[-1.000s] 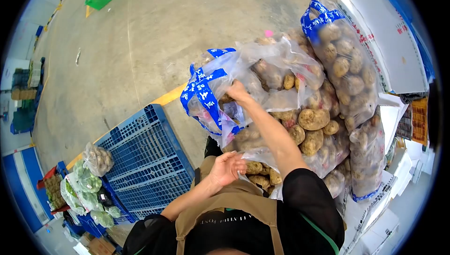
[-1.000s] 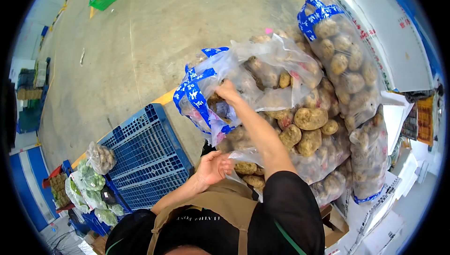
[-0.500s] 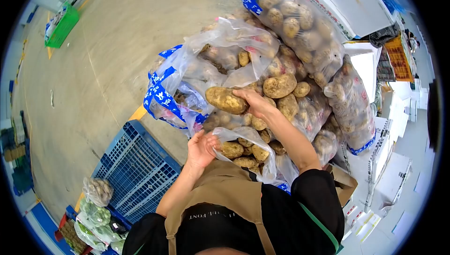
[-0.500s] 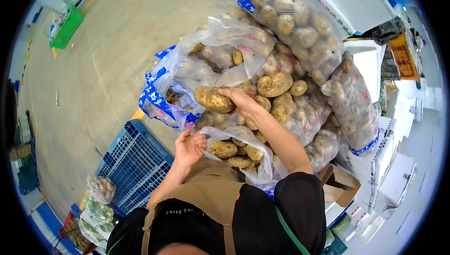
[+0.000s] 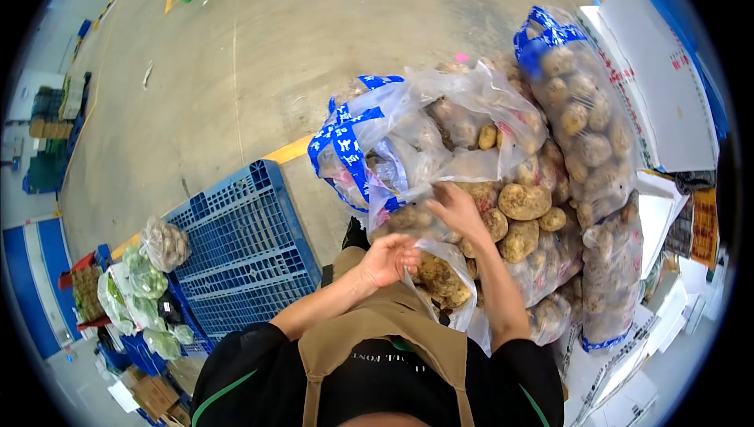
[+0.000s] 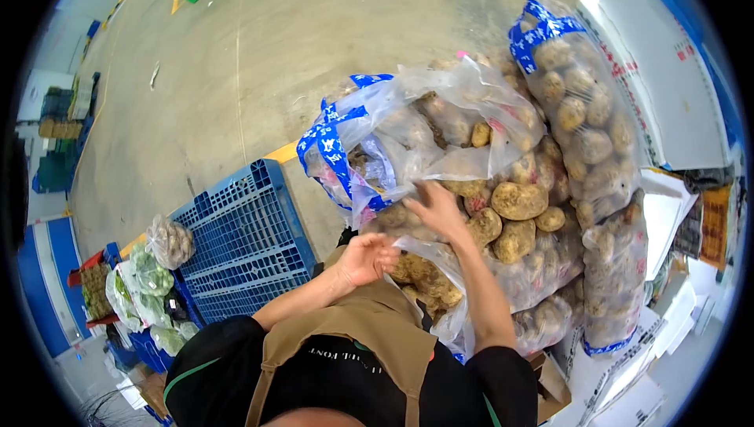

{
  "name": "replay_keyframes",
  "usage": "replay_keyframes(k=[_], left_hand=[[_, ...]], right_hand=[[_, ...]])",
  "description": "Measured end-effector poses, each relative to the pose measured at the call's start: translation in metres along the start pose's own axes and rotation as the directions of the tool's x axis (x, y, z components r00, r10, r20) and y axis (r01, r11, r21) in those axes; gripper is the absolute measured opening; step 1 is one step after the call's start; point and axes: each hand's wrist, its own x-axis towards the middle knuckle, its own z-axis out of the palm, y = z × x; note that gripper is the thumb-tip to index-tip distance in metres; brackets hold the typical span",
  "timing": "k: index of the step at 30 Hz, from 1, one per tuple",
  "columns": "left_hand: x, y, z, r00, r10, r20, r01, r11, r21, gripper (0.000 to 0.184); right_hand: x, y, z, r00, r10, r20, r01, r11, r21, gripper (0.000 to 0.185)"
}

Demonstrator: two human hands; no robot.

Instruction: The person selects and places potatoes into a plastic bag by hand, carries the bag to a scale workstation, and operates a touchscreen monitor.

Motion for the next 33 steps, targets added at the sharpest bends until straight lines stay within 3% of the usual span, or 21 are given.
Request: replay_keyframes(k=[1,3,4,5,6,8,9,10,12,14,17,18,19,20,22,25,28,29,31,32,33], left_hand=[[-0.003,-0.002,0.0,1.0,-0.022,-0.01,0.023,0.999,0.04,0.02],[-0.008,-0.003,0.006,0.998,-0.055,-0.006,0.055,0.995,0.083,0.018],[-0.009,-0.003,0.004,0.998,-0.065,0.002,0.065,0.996,0.064,0.014],[-0.012,-0.001,0.0,0.997,-0.076,0.01,0.076,0.996,0.046,0.011],[-0.013,0.002,-0.002,0.996,-0.087,0.016,0.086,0.996,0.03,0.008],[-0.018,0.002,0.001,0.997,-0.075,-0.025,0.077,0.996,0.048,0.014],[-0.018,0.001,-0.004,0.997,-0.073,-0.022,0.073,0.997,0.031,0.02],[-0.018,0.001,-0.007,0.997,-0.071,-0.014,0.071,0.997,0.015,0.026],[-0.018,0.003,-0.004,0.995,-0.094,-0.012,0.094,0.995,0.023,0.029],[-0.018,0.002,0.002,0.993,-0.117,-0.007,0.117,0.993,0.026,0.028],[-0.011,0.0,-0.01,0.99,-0.138,0.021,0.138,0.99,0.02,0.032],[-0.012,-0.002,-0.007,0.99,-0.141,0.014,0.14,0.988,0.058,0.032],[-0.013,-0.001,-0.002,0.99,-0.142,0.006,0.14,0.985,0.098,0.033],[-0.013,-0.001,0.002,0.99,-0.139,-0.001,0.137,0.981,0.139,0.033],[-0.019,-0.001,0.001,0.988,-0.155,-0.013,0.155,0.98,0.12,0.031],[-0.026,0.002,-0.001,0.987,-0.16,-0.017,0.161,0.98,0.116,0.029],[-0.028,0.0,-0.01,0.988,-0.157,0.011,0.155,0.984,0.087,0.034],[-0.028,0.0,-0.012,0.987,-0.157,0.016,0.155,0.984,0.082,0.035],[-0.027,0.0,-0.016,0.986,-0.16,0.036,0.157,0.985,0.069,0.038],[-0.028,-0.001,-0.018,0.986,-0.162,0.048,0.159,0.985,0.062,0.038],[-0.029,-0.002,-0.02,0.985,-0.163,0.056,0.16,0.986,0.056,0.039]], right_hand=[[0.033,-0.009,0.018,0.989,-0.138,-0.049,0.134,0.988,-0.078,0.054],[0.086,-0.014,0.072,0.975,-0.212,0.063,0.21,0.977,0.041,0.057],[0.107,-0.034,0.087,0.935,-0.132,0.329,0.102,0.989,0.107,0.06],[0.117,-0.042,0.107,0.943,-0.069,0.324,0.056,0.997,0.051,0.052],[0.133,-0.035,0.126,0.951,0.092,0.296,-0.047,0.986,-0.158,0.042],[0.136,-0.027,0.127,0.982,-0.023,0.189,-0.044,0.939,0.342,0.027],[0.131,-0.046,0.091,0.949,0.196,0.247,-0.254,0.939,0.23,0.02],[0.126,-0.039,0.07,0.948,0.245,0.204,-0.304,0.886,0.349,0.017],[0.105,-0.041,0.017,0.93,0.349,0.116,-0.342,0.704,0.622,0.01],[0.088,-0.031,-0.02,0.939,0.326,0.115,-0.275,0.506,0.817,0.014],[0.074,-0.048,0.008,0.991,0.119,0.067,-0.136,0.8,0.585,0.016],[0.067,-0.076,0.021,0.985,0.117,0.129,-0.149,0.949,0.279,0.015],[0.073,-0.077,0.046,0.978,-0.093,0.188,0.036,0.958,0.286,0.02],[0.077,-0.086,0.066,0.969,-0.094,0.229,0.039,0.971,0.237,0.027],[0.093,-0.069,0.117,0.946,-0.303,0.113,0.28,0.943,0.179,0.031],[0.097,-0.062,0.132,0.912,-0.399,0.091,0.396,0.917,0.054,0.034],[0.103,-0.052,0.117,0.948,-0.028,0.317,-0.06,0.963,0.264,0.028],[0.114,-0.024,0.112,0.974,-0.17,0.152,0.088,0.896,0.436,0.029],[0.123,-0.013,0.076,0.948,0.197,-0.25,-0.063,0.887,0.458,0.026],[0.139,0.031,0.071,0.918,-0.1,-0.384,0.077,0.994,-0.075,0.033],[0.154,0.075,0.07,0.842,-0.42,-0.338,0.159,0.793,-0.588,0.045]])
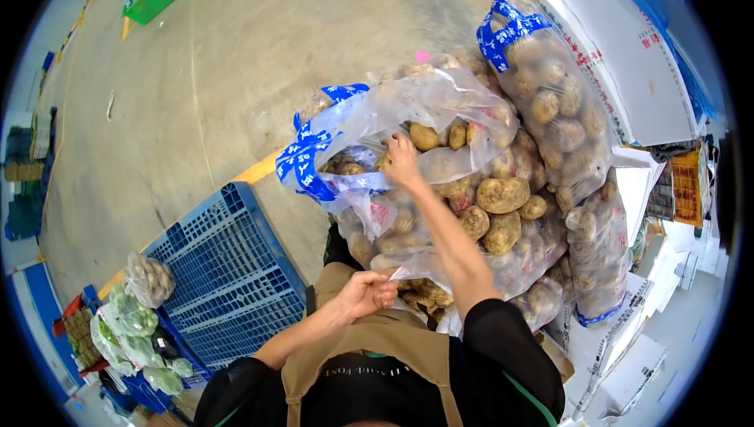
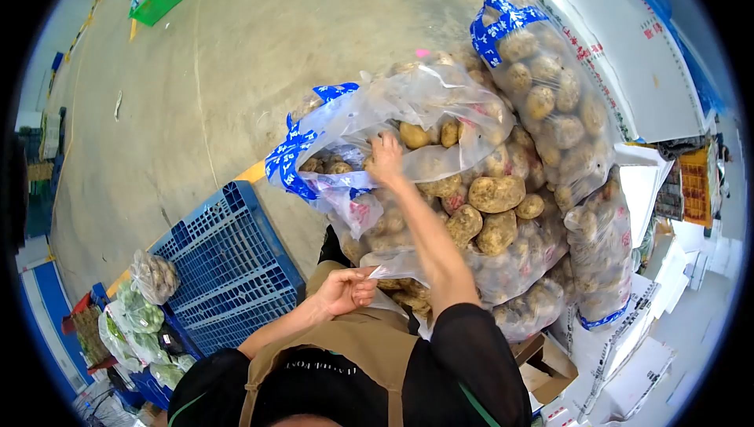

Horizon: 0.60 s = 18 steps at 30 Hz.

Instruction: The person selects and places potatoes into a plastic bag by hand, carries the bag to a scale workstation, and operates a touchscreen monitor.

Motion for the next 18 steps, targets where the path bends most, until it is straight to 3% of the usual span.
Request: replay_keyframes(k=[1,2,3,6,13,18], left_hand=[[-0.001,0.001,0.0,1.0,-0.004,-0.002,0.004,1.0,0.016,0.038],[-0.001,0.002,0.0,1.0,-0.007,-0.006,0.007,0.999,0.034,0.038],[-0.002,0.002,0.001,1.0,-0.011,-0.009,0.011,0.999,0.05,0.037],[-0.006,0.001,-0.001,1.0,-0.004,-0.012,0.005,0.998,0.056,0.036],[-0.01,0.0,-0.006,1.0,-0.001,-0.026,0.003,0.999,0.054,0.031],[-0.01,0.004,-0.002,0.999,0.011,-0.047,-0.01,1.0,0.025,0.031]], right_hand=[[0.006,0.012,-0.008,0.965,0.01,0.263,-0.009,1.0,-0.005,0.053],[0.013,0.019,-0.02,0.862,0.019,0.507,-0.014,1.0,-0.013,0.062],[0.021,0.022,-0.032,0.697,0.029,0.716,-0.016,1.0,-0.024,0.072],[0.036,0.022,-0.056,0.521,0.116,0.846,0.017,0.989,-0.146,0.088],[0.01,0.041,-0.033,0.774,0.021,0.633,-0.045,0.999,0.022,0.083],[-0.013,0.007,-0.074,0.959,0.036,0.279,-0.055,0.997,0.061,0.083]])
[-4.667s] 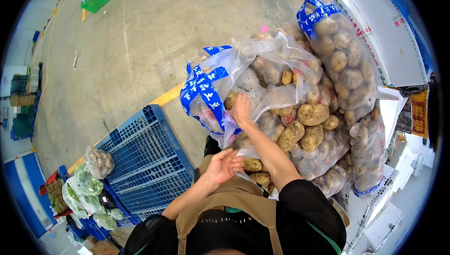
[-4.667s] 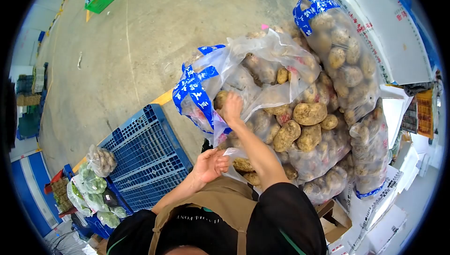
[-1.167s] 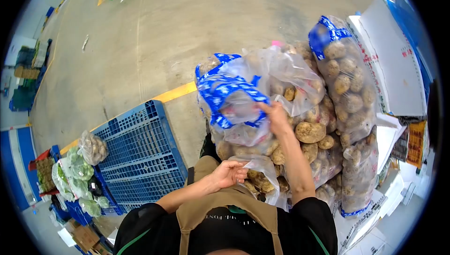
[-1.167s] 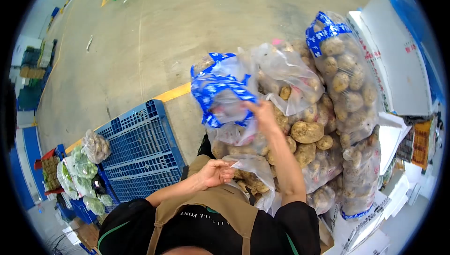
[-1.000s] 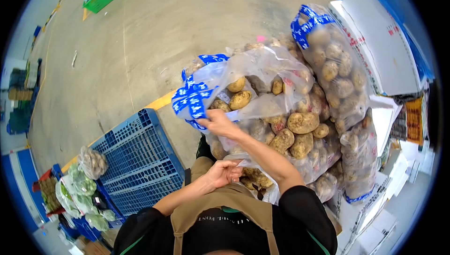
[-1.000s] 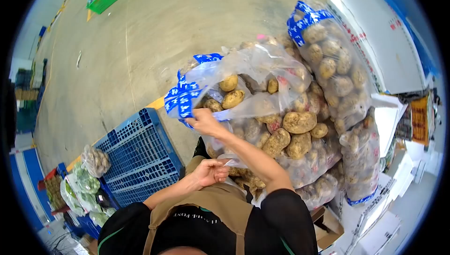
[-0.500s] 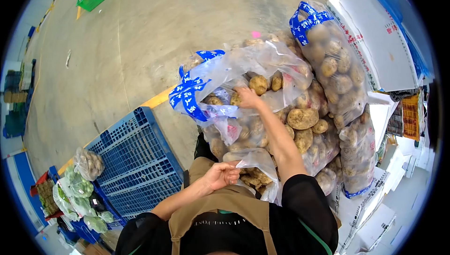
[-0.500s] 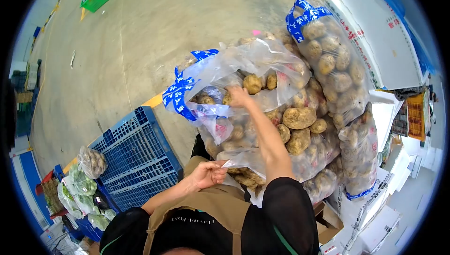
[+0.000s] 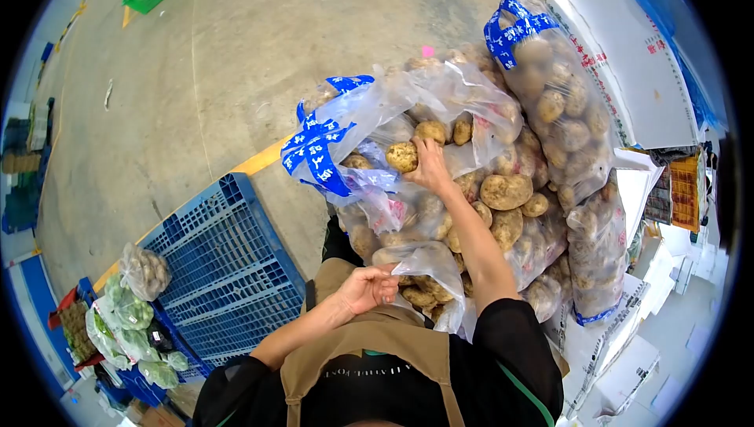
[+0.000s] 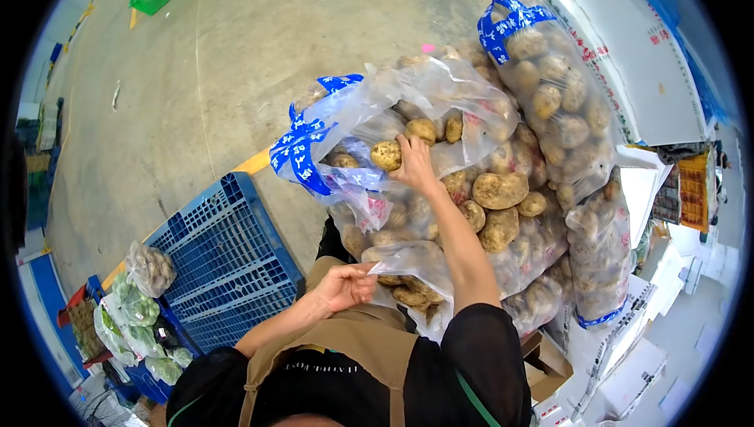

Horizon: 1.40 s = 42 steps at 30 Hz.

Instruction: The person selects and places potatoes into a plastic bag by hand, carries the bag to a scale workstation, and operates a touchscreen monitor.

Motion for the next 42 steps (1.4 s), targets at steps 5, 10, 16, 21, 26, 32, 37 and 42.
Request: replay_keyframes(k=[5,10,16,21,26,32,37,42], left_hand=[[0.01,0.0,0.006,0.997,0.073,-0.028,-0.074,0.996,-0.048,0.028],[0.023,-0.001,0.008,0.98,0.169,-0.109,-0.178,0.98,-0.086,0.023],[0.036,-0.001,0.012,0.969,0.226,-0.099,-0.235,0.968,-0.091,0.011],[0.044,0.001,0.0,0.981,0.184,0.059,-0.188,0.98,0.063,0.026],[0.045,0.0,0.035,0.988,0.143,0.05,-0.149,0.856,0.496,0.055],[0.042,-0.013,0.045,0.991,0.136,0.013,-0.122,0.835,0.536,0.049],[0.034,-0.017,0.044,0.983,0.181,-0.008,-0.15,0.837,0.527,0.043],[0.032,-0.017,0.043,0.981,0.194,-0.017,-0.159,0.852,0.499,0.038]], right_hand=[[-0.042,-0.045,-0.061,0.988,0.088,-0.124,-0.079,0.994,0.073,0.084],[-0.096,-0.067,-0.102,0.964,0.253,-0.081,-0.225,0.94,0.258,0.087],[-0.15,-0.086,-0.131,0.809,0.5,0.308,-0.51,0.338,0.791,0.085],[-0.193,-0.089,-0.132,0.942,0.335,-0.008,-0.304,0.864,0.402,0.081],[-0.214,-0.1,-0.133,0.97,0.19,-0.148,-0.13,0.93,0.344,0.075],[-0.222,-0.105,-0.126,0.966,0.008,-0.26,0.09,0.928,0.363,0.059],[-0.225,-0.108,-0.121,0.954,-0.103,-0.283,0.181,0.946,0.267,0.055],[-0.225,-0.115,-0.119,0.941,-0.117,-0.317,0.194,0.955,0.224,0.056]])
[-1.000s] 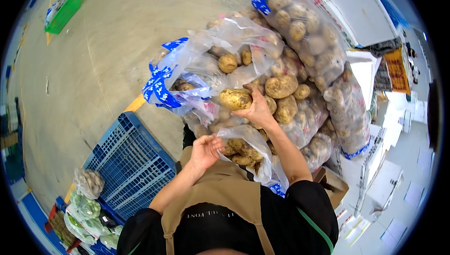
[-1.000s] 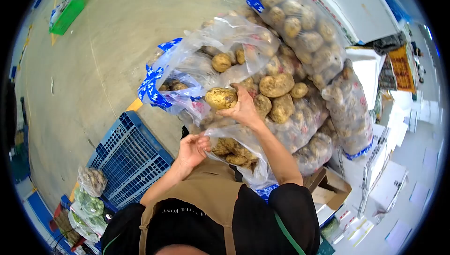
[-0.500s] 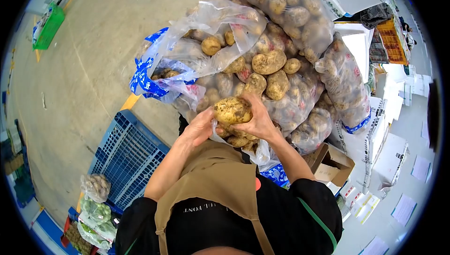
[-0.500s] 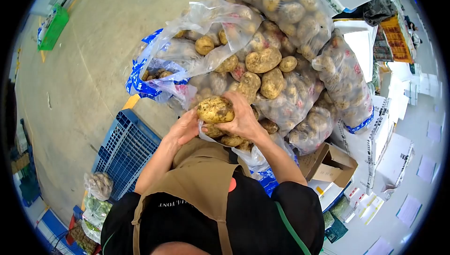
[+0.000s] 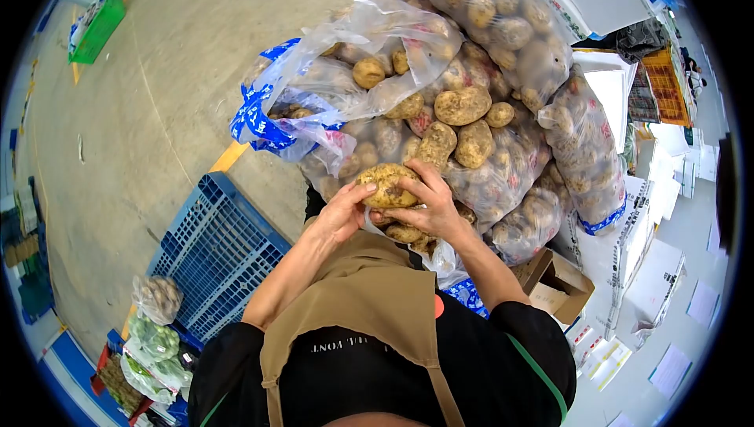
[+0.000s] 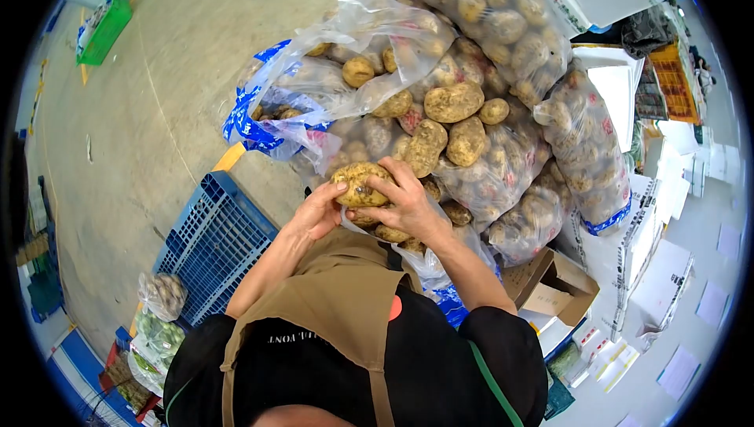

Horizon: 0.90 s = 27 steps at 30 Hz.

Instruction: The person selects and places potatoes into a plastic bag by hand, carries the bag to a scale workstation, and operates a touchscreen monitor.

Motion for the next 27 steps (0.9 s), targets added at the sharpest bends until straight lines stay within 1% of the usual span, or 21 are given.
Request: replay_keyframes(k=[3,4,6,7,8,9,10,11,12,13,16,17,18,19,20,21,23,24,25,26,27], left_hand=[[0.001,-0.002,-0.004,1.0,-0.012,0.011,0.012,0.999,-0.031,0.038],[0.001,-0.003,-0.005,1.0,-0.019,0.019,0.02,0.999,-0.043,0.039],[0.0,-0.003,-0.006,0.999,-0.038,0.003,0.038,0.999,-0.03,0.04],[0.0,-0.001,-0.005,0.999,-0.048,-0.003,0.048,0.999,-0.023,0.041],[-0.001,0.001,-0.003,1.0,-0.009,-0.015,0.009,1.0,0.023,0.048],[0.001,0.004,-0.007,1.0,-0.019,-0.012,0.018,1.0,-0.025,0.051],[0.004,0.007,-0.013,1.0,-0.029,-0.01,0.029,0.997,-0.072,0.055],[0.006,0.008,-0.016,0.999,-0.039,-0.009,0.038,0.992,-0.121,0.058],[0.006,0.008,-0.014,0.999,-0.022,-0.026,0.019,0.994,-0.108,0.067],[0.007,0.008,-0.014,1.0,-0.021,-0.02,0.018,0.99,-0.137,0.067],[0.012,0.006,-0.013,1.0,-0.022,-0.013,0.019,0.976,-0.219,0.069],[0.015,0.004,-0.013,1.0,-0.011,-0.016,0.007,0.972,-0.237,0.07],[0.018,0.006,-0.014,1.0,0.013,-0.02,-0.017,0.969,-0.248,0.071],[0.018,0.006,-0.014,1.0,0.004,-0.015,-0.008,0.96,-0.28,0.071],[0.018,0.007,-0.01,1.0,0.002,-0.012,-0.005,0.961,-0.275,0.074],[0.017,0.007,-0.008,1.0,-0.007,-0.011,0.004,0.961,-0.275,0.077],[0.015,0.008,-0.01,0.999,-0.042,0.019,0.046,0.962,-0.268,0.077],[0.009,0.011,-0.005,0.998,-0.058,0.029,0.064,0.959,-0.275,0.069],[0.007,0.009,-0.007,0.997,-0.074,0.015,0.076,0.97,-0.233,0.068],[0.003,0.008,-0.011,0.995,-0.091,0.041,0.098,0.96,-0.261,0.066],[-0.001,0.006,-0.015,0.992,-0.106,0.063,0.12,0.949,-0.292,0.065]], right_hand=[[0.001,-0.005,0.0,0.988,0.151,0.013,-0.151,0.985,0.084,0.055],[0.002,-0.005,-0.002,0.946,0.322,0.045,-0.324,0.92,0.22,0.056],[0.003,-0.002,-0.009,0.775,0.61,0.168,-0.611,0.653,0.448,0.059],[0.0,0.005,-0.008,0.694,0.692,0.2,-0.643,0.47,0.605,0.061],[-0.007,0.017,-0.005,0.606,0.754,0.252,-0.63,0.262,0.731,0.063],[-0.014,0.029,-0.001,0.518,0.792,0.322,-0.573,0.042,0.819,0.064],[-0.021,0.036,-0.001,0.494,0.785,0.373,-0.54,-0.059,0.839,0.067],[-0.026,0.04,-0.003,0.477,0.773,0.419,-0.518,-0.138,0.844,0.065],[-0.03,0.041,-0.004,0.461,0.756,0.465,-0.493,-0.217,0.842,0.063],[-0.035,0.042,-0.004,0.447,0.735,0.51,-0.464,-0.296,0.835,0.061],[-0.054,0.049,-0.004,0.389,0.684,0.617,-0.494,-0.41,0.767,0.059],[-0.055,0.039,-0.006,0.363,0.746,0.559,-0.551,-0.311,0.774,0.056],[-0.058,0.033,-0.003,0.412,0.737,0.536,-0.581,-0.241,0.777,0.053],[-0.059,0.029,-0.001,0.468,0.761,0.45,-0.763,0.091,0.639,0.053],[-0.064,0.031,0.005,0.597,0.712,0.369,-0.79,0.441,0.426,0.06],[-0.074,0.038,0.013,0.676,0.648,0.351,-0.706,0.706,0.058,0.061],[-0.067,0.043,0.017,0.756,0.445,0.48,-0.445,0.887,-0.122,0.053],[-0.048,0.046,0.019,0.756,0.52,0.397,-0.573,0.82,0.017,0.047],[-0.023,0.047,0.018,0.731,0.598,0.328,-0.668,0.725,0.169,0.041],[0.01,0.047,0.014,0.768,0.608,0.201,-0.633,0.767,0.1,0.032],[0.029,0.068,0.028,0.891,0.454,-0.035,-0.452,0.891,0.052,0.026]])
